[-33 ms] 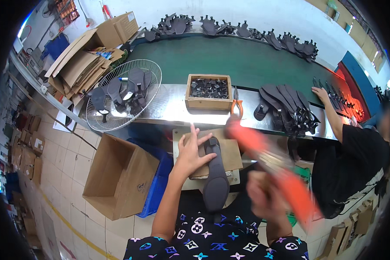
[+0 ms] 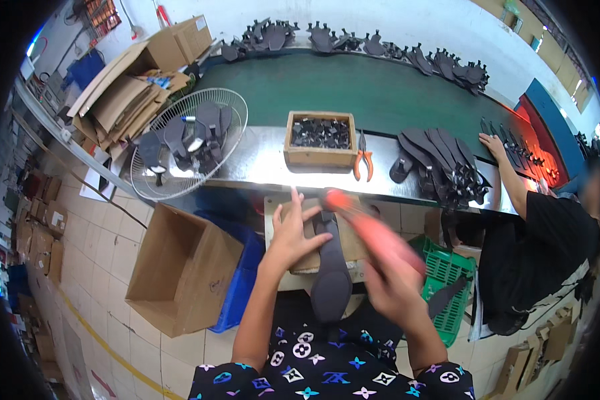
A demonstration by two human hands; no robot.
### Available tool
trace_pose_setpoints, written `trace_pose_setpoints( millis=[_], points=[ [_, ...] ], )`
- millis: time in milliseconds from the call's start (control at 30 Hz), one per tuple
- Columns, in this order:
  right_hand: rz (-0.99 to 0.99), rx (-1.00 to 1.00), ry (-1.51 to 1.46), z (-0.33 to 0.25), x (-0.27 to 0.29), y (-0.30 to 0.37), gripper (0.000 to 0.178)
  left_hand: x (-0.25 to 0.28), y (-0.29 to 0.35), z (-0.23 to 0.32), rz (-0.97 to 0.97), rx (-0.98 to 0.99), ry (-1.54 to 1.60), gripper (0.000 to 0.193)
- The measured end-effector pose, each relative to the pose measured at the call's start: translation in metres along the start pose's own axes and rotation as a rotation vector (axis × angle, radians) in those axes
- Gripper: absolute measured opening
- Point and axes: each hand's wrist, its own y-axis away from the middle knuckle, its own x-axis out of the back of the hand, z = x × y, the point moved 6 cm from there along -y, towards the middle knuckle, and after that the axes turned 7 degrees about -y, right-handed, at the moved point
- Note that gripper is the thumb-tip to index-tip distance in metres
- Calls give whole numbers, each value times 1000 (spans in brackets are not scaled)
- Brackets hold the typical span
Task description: Assembling shoe components by hammering and fitting parts together on a factory workbench.
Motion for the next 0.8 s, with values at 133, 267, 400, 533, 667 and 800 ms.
trace_pose_setpoints(
  millis=[133,267,400,533,667,800],
  points=[
    [-55,-188,-29,17,-4,-8,48,3,-1,-1,30,22,41,128],
    [69,-180,31,16,17,14,41,4,2,0,5,52,88,125],
    [-102,-484,-160,59,-24,28,41,6,5,2,60,23,17,94],
    [82,-316,-144,66,7,23,44,20,2,22,171,-133,-202,40],
    [-115,-302,32,80,3,24,52,27,28,64,-58,-281,262,33],
    [-472,-205,278,102,-54,38,50,37,83,107,-337,-273,565,23]
  ],
)
